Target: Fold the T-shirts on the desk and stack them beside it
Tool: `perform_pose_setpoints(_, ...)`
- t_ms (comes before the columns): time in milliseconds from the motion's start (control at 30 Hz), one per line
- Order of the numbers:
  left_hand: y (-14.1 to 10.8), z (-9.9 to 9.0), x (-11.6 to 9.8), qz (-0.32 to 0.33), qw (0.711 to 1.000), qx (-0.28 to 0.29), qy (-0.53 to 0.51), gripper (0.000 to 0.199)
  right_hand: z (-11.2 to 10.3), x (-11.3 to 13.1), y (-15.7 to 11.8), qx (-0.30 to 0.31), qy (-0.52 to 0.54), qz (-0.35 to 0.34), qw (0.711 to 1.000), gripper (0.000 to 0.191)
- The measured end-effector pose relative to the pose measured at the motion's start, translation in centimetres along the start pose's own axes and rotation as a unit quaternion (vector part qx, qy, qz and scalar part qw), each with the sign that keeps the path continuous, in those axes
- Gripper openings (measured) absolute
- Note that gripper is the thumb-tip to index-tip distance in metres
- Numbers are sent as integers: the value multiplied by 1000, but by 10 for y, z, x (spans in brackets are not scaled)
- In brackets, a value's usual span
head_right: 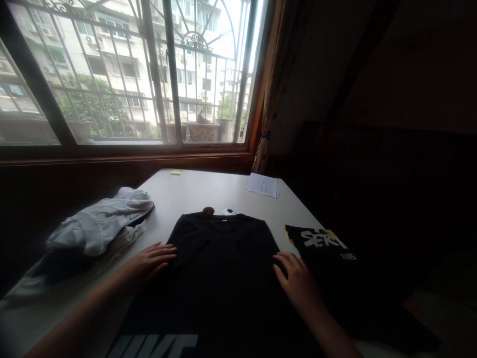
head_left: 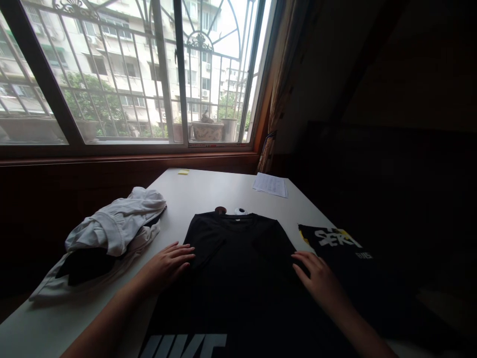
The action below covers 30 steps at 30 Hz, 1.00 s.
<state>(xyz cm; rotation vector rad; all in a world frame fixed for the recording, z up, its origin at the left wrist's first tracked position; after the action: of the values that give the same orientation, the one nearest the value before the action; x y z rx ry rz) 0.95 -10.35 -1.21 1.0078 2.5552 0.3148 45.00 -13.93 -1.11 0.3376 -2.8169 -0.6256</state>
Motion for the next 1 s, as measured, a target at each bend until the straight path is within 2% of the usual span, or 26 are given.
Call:
perform_pose_setpoints(167, 2, -3, -5, 2, 1000, -21, 14, 32, 13, 14, -19, 32, -28, -13, 999, 42)
perform_pose_setpoints(367, 1, -5, 0, -12, 999, -25, 28, 30, 27, 22, -2, 57, -47, -18, 997, 50)
perform_pose_setpoints(567, -1, -11, 9, -23, 999, -37, 33, 31, 45, 17, 35, 98, -63, -36, 993, 54)
perform_pose_setpoints(800, -2, -19, 10, -25, 998, -48, 36, 27, 73, 11, 94, 182, -53, -37, 981, 59)
perform_pose_setpoints(1000, -2, -31, 3, -25, 999, -38, 16, 20, 92, 21, 137, 207, -39, -39, 977, 71)
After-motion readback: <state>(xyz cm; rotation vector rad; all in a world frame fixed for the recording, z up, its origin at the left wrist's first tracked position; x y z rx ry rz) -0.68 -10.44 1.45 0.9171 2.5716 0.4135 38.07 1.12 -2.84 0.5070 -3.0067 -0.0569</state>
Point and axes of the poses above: each hand's wrist, its own y-axis towards the middle knuckle, its own z-axis out of the palm, x = y × z, the point moved 8 cm from there along y, towards the middle knuckle, and after that the axes turned 7 degrees about -z, right-handed, at the moved point
